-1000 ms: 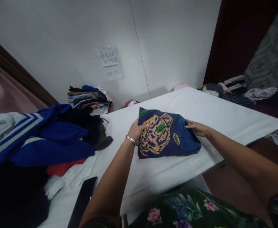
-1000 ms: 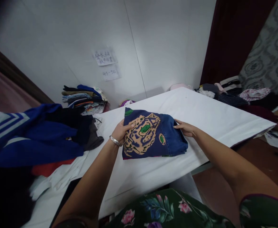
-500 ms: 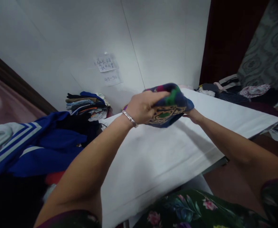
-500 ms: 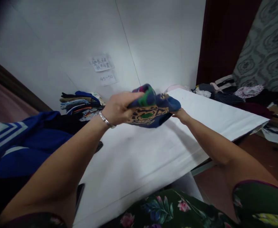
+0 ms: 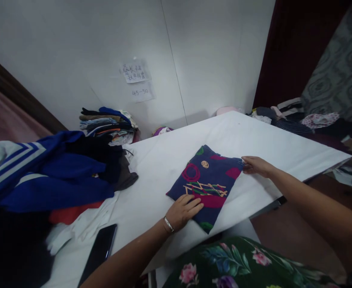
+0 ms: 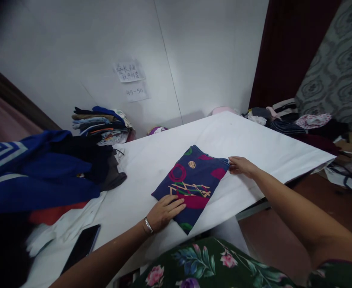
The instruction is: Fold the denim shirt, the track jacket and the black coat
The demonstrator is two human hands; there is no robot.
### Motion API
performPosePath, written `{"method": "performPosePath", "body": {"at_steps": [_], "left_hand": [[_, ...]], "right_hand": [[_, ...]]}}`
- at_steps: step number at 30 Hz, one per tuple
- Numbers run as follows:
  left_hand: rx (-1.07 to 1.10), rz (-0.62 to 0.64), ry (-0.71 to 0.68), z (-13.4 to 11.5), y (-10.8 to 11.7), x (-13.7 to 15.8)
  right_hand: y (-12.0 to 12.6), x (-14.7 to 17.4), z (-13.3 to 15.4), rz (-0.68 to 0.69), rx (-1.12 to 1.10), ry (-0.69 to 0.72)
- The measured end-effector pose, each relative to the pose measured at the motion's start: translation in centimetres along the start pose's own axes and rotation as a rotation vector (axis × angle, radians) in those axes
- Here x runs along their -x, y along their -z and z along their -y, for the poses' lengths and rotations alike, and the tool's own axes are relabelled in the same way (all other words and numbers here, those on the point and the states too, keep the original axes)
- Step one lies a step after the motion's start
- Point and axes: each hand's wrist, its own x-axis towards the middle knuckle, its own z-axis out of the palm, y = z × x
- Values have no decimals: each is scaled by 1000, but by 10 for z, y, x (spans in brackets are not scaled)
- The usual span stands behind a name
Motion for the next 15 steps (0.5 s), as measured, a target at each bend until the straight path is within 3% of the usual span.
{"method": "performPosePath", "body": {"at_steps": [5,9,15], "left_hand": [[-62,43,10,-2,-4,7],[-27,-33,102,1,-19,11],[-151,-87,105,-7,-29,14]], "right_hand": [[-13,2,5,49,26,-10],[-31,-6,11,-11,-14,-26],[-49,-24,18,-95,-46,177]]}}
